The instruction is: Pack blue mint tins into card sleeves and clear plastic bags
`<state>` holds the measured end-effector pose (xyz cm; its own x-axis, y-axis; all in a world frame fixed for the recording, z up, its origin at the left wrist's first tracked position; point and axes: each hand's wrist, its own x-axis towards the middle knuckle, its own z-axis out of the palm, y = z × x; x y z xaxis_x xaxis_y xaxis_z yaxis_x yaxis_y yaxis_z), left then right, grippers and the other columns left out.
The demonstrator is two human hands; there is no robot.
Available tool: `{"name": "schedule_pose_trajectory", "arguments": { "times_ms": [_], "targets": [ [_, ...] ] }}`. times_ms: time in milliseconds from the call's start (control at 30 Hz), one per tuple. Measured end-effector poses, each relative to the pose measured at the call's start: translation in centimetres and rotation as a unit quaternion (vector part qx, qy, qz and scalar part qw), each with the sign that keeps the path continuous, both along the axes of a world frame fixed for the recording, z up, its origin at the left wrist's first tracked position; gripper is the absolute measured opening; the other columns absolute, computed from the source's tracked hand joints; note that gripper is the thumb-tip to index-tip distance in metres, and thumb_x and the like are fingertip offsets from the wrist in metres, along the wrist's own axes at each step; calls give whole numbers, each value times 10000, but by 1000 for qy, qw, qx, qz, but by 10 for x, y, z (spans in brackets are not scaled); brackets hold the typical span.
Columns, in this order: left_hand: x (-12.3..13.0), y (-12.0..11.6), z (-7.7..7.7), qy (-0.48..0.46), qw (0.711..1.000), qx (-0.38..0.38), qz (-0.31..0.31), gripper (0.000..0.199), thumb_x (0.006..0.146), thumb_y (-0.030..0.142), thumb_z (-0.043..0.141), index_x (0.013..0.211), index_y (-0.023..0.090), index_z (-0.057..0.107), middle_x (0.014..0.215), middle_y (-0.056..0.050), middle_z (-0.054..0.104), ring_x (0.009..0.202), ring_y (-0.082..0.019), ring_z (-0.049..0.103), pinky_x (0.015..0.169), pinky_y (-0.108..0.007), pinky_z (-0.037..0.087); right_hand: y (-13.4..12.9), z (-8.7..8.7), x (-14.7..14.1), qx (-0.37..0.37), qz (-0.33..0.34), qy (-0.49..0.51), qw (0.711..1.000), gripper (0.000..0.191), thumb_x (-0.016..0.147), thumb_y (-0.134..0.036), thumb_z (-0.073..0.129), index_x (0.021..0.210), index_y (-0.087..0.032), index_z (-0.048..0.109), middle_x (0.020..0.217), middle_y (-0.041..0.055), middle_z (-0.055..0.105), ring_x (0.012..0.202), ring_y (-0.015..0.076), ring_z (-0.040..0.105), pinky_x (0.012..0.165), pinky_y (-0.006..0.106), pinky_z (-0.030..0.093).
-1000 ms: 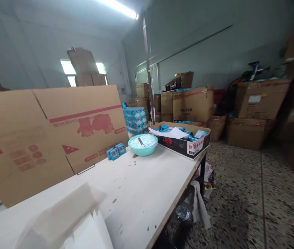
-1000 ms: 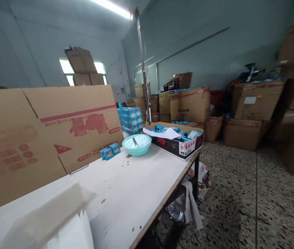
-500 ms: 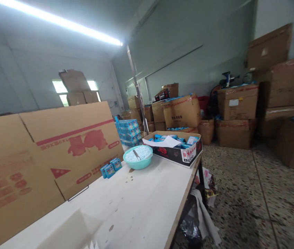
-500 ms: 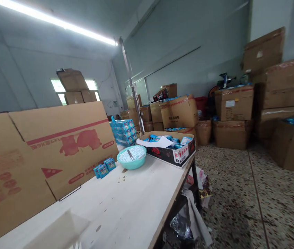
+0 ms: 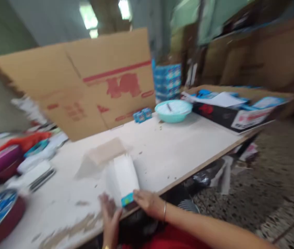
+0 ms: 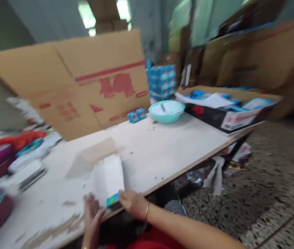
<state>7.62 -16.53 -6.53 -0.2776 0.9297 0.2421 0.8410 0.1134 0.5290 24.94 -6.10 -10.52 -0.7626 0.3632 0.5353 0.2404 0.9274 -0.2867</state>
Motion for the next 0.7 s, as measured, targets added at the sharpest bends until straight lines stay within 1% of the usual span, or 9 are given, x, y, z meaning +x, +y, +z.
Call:
{"name": "schedule_pose_trajectory", "arguments": {
  "times_ms": [33,133,200,300,400,500,567,600,700],
  "targets": [
    [9,-2,-10,-71,997,16,21,964,810,239,499,1427,309,-239,1437,-79,412,1235,-258,498,922,-422,514,-4,-4,-1,14,-3,6,1000,307,878,-82,474,1166,-96,579,1121,177,652,1011,207,637,843,327,548],
    [32,3,-31,-221,975,11,3,946,809,200,478,1441,215,-225,1442,-106,402,1267,-220,463,1026,-390,434,-6,-8,1,40,-28,29,998,271,885,-66,442,1106,-70,599,1156,215,616,993,228,632,821,355,547],
    [39,5,-31,-267,964,1,-11,943,782,171,485,1458,185,-172,1463,-114,367,1307,-216,409,1067,-384,383,-6,-4,2,55,-39,22,997,257,894,-72,416,1052,-88,619,1167,200,610,934,221,636,778,358,548],
    [34,1,-19,-274,961,-32,-32,936,756,133,479,1468,181,-127,1486,-115,324,1358,-226,320,1099,-417,328,-8,8,1,71,-53,-11,996,243,899,-82,401,922,-122,640,1150,162,622,821,206,623,699,357,541],
    [24,-4,2,-161,987,-3,-27,901,785,144,486,1473,180,-95,1515,-136,245,1389,-263,245,1115,-486,277,-10,18,-4,73,-70,-55,993,210,876,-74,442,797,-141,625,1139,137,628,733,194,593,622,346,517],
    [24,1,28,28,998,23,-51,669,810,140,471,1436,152,235,1457,-171,338,1343,-299,330,1086,-498,314,-10,22,-7,77,-69,-80,991,176,856,-68,484,764,-146,612,1143,123,628,706,186,577,589,331,496],
    [31,12,44,127,981,-80,-125,415,805,89,430,1203,145,533,1211,-179,573,1155,-304,533,973,-479,427,-9,21,-7,81,-67,-79,991,170,851,-63,488,763,-144,608,1154,124,624,693,183,573,578,330,492],
    [36,19,51,165,962,-154,-153,341,801,63,404,1067,141,602,1061,-171,635,1037,-298,600,904,-466,466,-9,19,-7,82,-67,-72,992,178,853,-57,478,764,-141,607,1157,128,623,685,182,572,573,330,492],
    [47,41,65,223,904,-327,-161,315,811,36,353,940,106,631,932,-179,653,931,-301,633,823,-446,482,-8,13,-6,80,-68,-25,994,224,864,-40,415,780,-130,602,1154,145,624,679,178,581,584,326,505]
  ]
}}
